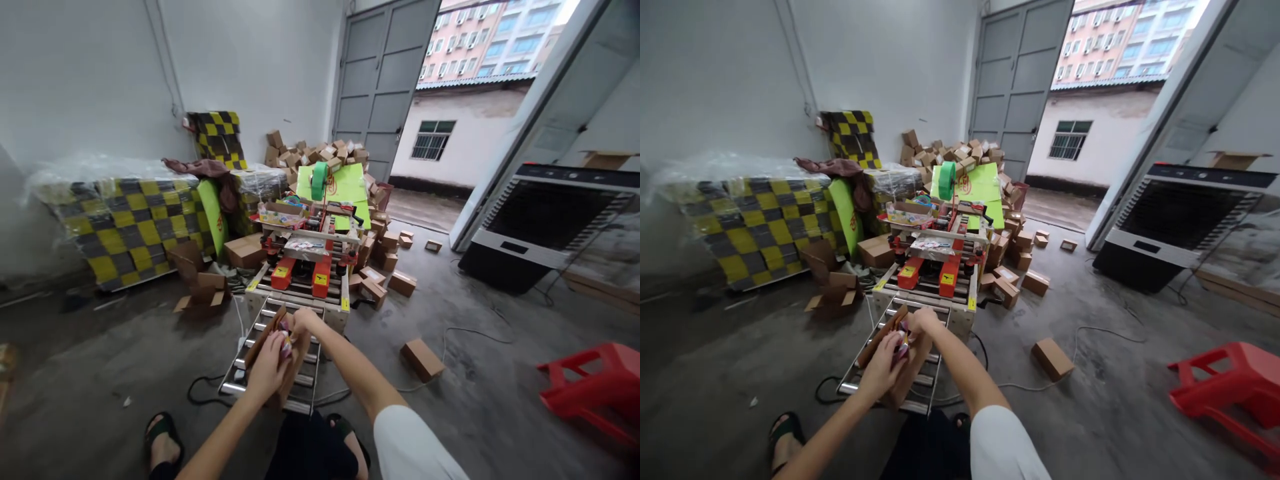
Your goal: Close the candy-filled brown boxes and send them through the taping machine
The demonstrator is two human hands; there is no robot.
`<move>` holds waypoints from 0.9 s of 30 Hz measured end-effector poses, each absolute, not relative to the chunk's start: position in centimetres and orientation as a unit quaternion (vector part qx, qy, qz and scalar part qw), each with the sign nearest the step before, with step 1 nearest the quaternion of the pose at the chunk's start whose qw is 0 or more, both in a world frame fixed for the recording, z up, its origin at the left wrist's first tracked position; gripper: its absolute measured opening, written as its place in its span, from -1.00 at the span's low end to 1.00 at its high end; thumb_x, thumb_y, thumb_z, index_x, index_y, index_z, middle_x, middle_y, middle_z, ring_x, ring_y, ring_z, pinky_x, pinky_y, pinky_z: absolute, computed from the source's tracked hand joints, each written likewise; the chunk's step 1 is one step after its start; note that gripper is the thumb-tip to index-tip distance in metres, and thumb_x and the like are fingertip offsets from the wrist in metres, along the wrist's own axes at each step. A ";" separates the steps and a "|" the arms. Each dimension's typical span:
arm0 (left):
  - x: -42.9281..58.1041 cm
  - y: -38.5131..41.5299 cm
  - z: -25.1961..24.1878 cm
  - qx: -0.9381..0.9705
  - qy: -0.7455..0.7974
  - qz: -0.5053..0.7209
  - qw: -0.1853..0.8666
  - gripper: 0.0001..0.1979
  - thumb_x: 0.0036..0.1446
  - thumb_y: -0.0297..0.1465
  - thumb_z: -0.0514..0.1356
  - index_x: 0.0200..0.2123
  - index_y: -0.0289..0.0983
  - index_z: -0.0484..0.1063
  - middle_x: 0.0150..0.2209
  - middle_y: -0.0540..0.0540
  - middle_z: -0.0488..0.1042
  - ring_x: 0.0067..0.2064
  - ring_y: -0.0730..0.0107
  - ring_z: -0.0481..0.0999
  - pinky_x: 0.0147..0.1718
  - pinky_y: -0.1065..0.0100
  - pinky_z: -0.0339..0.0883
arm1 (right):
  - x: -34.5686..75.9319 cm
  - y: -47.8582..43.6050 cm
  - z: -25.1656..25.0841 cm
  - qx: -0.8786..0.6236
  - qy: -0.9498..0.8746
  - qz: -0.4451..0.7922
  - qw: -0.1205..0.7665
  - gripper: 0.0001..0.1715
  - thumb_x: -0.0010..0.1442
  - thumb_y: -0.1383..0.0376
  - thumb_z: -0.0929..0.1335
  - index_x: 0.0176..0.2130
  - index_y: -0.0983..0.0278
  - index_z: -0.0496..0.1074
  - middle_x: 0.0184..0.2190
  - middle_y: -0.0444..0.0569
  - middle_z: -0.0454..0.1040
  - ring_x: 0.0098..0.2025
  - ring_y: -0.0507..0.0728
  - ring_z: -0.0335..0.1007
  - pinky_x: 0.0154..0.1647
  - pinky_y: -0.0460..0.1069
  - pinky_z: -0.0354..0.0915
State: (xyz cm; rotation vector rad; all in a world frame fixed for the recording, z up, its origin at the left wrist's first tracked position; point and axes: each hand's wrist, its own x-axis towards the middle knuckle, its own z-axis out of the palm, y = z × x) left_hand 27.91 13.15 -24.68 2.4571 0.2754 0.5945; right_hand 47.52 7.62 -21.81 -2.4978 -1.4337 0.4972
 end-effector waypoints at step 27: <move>29.2 12.5 -20.5 0.993 0.097 -0.026 0.063 -0.56 0.27 -0.61 -0.03 0.12 -0.29 0.45 0.11 -0.28 0.50 0.18 0.18 0.47 0.17 0.20 0.33 | 47.8 6.4 -22.8 -0.863 -0.455 0.205 0.080 -0.32 -0.39 -0.07 0.67 -0.35 0.29 0.60 -0.11 0.18 0.51 0.06 0.42 0.41 0.05 0.13 0.37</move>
